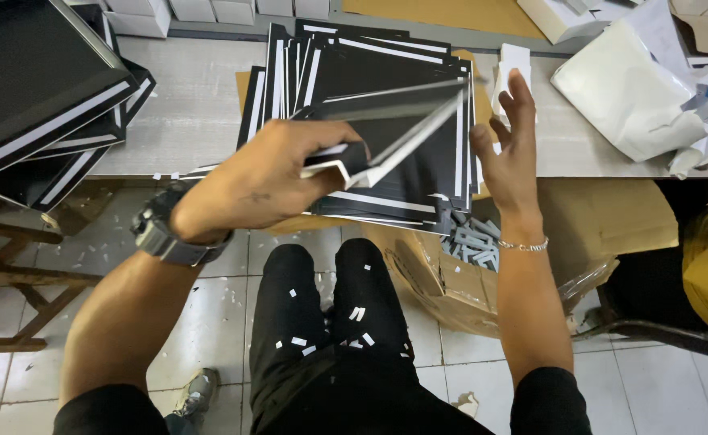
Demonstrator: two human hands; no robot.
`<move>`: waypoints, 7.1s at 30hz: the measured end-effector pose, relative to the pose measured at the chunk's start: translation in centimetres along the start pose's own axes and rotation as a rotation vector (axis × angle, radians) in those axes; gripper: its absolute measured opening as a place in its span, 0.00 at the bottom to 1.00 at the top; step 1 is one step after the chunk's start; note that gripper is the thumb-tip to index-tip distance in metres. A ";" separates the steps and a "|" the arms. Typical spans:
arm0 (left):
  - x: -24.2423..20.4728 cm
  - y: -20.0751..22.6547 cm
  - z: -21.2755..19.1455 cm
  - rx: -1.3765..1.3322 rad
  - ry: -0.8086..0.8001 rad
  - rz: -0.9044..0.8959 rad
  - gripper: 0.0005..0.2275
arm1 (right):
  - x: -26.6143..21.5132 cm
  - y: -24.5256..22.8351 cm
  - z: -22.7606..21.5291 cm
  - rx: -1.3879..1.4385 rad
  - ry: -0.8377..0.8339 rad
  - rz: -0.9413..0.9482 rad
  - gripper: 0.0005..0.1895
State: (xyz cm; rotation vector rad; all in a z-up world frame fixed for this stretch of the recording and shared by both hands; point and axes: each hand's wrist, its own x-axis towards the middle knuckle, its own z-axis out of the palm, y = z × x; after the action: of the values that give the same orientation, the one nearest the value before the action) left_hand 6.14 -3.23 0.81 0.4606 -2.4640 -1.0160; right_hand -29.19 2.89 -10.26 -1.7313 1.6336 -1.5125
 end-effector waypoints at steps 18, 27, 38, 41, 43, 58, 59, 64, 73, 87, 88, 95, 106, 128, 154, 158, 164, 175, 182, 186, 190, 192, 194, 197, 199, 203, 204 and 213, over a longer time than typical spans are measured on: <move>-6.5 -13.1 -9.0 0.471 -0.025 -0.256 0.30 | 3.6 -7.5 -3.2 -0.025 0.342 -0.563 0.18; 0.3 2.3 -2.8 -0.276 0.062 -0.301 0.20 | 4.7 -9.7 -0.9 -0.368 0.163 -0.714 0.13; 0.5 1.6 0.3 -0.630 0.240 -0.171 0.08 | 0.0 -18.0 3.2 -0.376 0.090 -0.905 0.09; 0.8 2.4 0.8 -0.559 0.282 -0.156 0.07 | 0.0 -19.2 3.2 -0.401 0.053 -0.888 0.06; 1.0 2.9 1.0 -0.512 0.309 -0.163 0.08 | 0.0 -19.8 3.0 -0.429 0.049 -0.889 0.05; 0.4 3.6 1.9 0.072 0.509 0.019 0.04 | 0.1 -17.8 4.6 -0.374 0.091 -0.832 0.03; 0.3 3.4 2.1 0.055 0.519 0.012 0.04 | 0.1 -17.6 4.9 -0.373 0.107 -0.851 0.02; -0.6 3.3 2.3 0.046 0.534 -0.003 0.03 | -0.2 -17.5 5.8 -0.398 0.133 -0.894 0.02; -1.4 2.8 2.3 -0.065 0.484 -0.067 0.06 | -1.1 -17.4 6.5 -0.294 0.099 -0.787 0.07; -3.3 1.9 0.2 0.017 0.348 -0.357 0.11 | -1.4 -12.6 3.9 -0.195 0.110 -0.562 0.08; -3.6 1.4 0.1 0.016 0.353 -0.360 0.11 | -1.6 -12.4 3.6 -0.192 0.104 -0.564 0.08; -4.1 0.2 1.3 0.064 0.252 -0.077 0.06 | -0.9 -15.7 2.0 -0.471 0.137 -0.725 0.34; -5.9 -0.2 3.1 -0.125 0.076 -0.094 0.07 | -3.1 -15.1 4.2 -0.423 -0.351 -0.499 0.13; -8.4 -3.2 4.9 -0.254 0.034 0.053 0.07 | -4.5 -14.4 6.4 -0.614 -0.529 -0.420 0.23; -8.1 -4.5 4.9 -0.280 -0.058 0.085 0.10 | -5.7 -15.2 7.5 -0.670 -0.432 -0.581 0.28; -8.0 -4.4 4.6 -0.306 -0.082 0.025 0.07 | -5.7 -15.1 8.1 -0.684 -0.415 -0.604 0.26; -8.7 -4.8 4.9 -0.254 -0.062 0.010 0.08 | -6.1 -14.8 8.8 -0.713 -0.403 -0.608 0.25; -9.6 -4.6 7.7 -0.292 0.105 -0.131 0.07 | -6.2 -14.4 9.2 -0.730 -0.361 -0.607 0.21; -10.0 -5.7 9.1 -0.373 0.261 -0.294 0.05 | -5.8 -14.0 9.8 -0.673 -0.330 -0.655 0.16; -10.1 -6.9 9.5 -0.502 0.455 -0.287 0.05 | -4.7 -12.5 11.4 -0.572 -0.224 -0.817 0.18; -10.6 -5.9 8.0 -0.495 0.585 -0.245 0.06 | -2.2 -14.6 10.4 -0.437 0.035 -0.953 0.13; -11.4 -4.4 6.9 -0.635 0.938 -0.419 0.13 | -1.3 -13.4 7.4 -0.496 0.262 -0.928 0.21; -14.6 -7.1 6.2 -0.657 0.960 -0.382 0.11 | -0.4 -13.0 4.2 -0.476 0.321 -0.892 0.24; -17.0 -8.1 6.1 -0.729 0.986 -0.353 0.12 | -0.1 -11.8 3.0 -0.268 0.237 -0.640 0.28; -18.0 -7.4 6.5 -0.781 0.989 -0.362 0.14 | -0.5 -10.6 4.1 -0.094 0.087 -0.422 0.29; -22.4 -13.9 8.9 -1.153 0.747 0.133 0.15 | -0.9 -8.8 5.8 -0.009 -0.015 -0.186 0.19; -24.3 -17.6 10.0 -1.314 0.476 0.657 0.11 | -1.2 -8.5 5.8 -0.043 0.012 -0.117 0.18; -16.7 -4.9 0.3 -0.557 -0.111 -0.302 0.51 | -2.2 -13.0 8.2 0.124 -0.413 -0.170 0.14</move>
State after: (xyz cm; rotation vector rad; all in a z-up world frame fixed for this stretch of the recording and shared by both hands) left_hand 20.90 1.23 -7.32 0.6057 -2.1007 -1.8191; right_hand -15.19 5.21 -4.06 -1.9891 1.1886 -1.1884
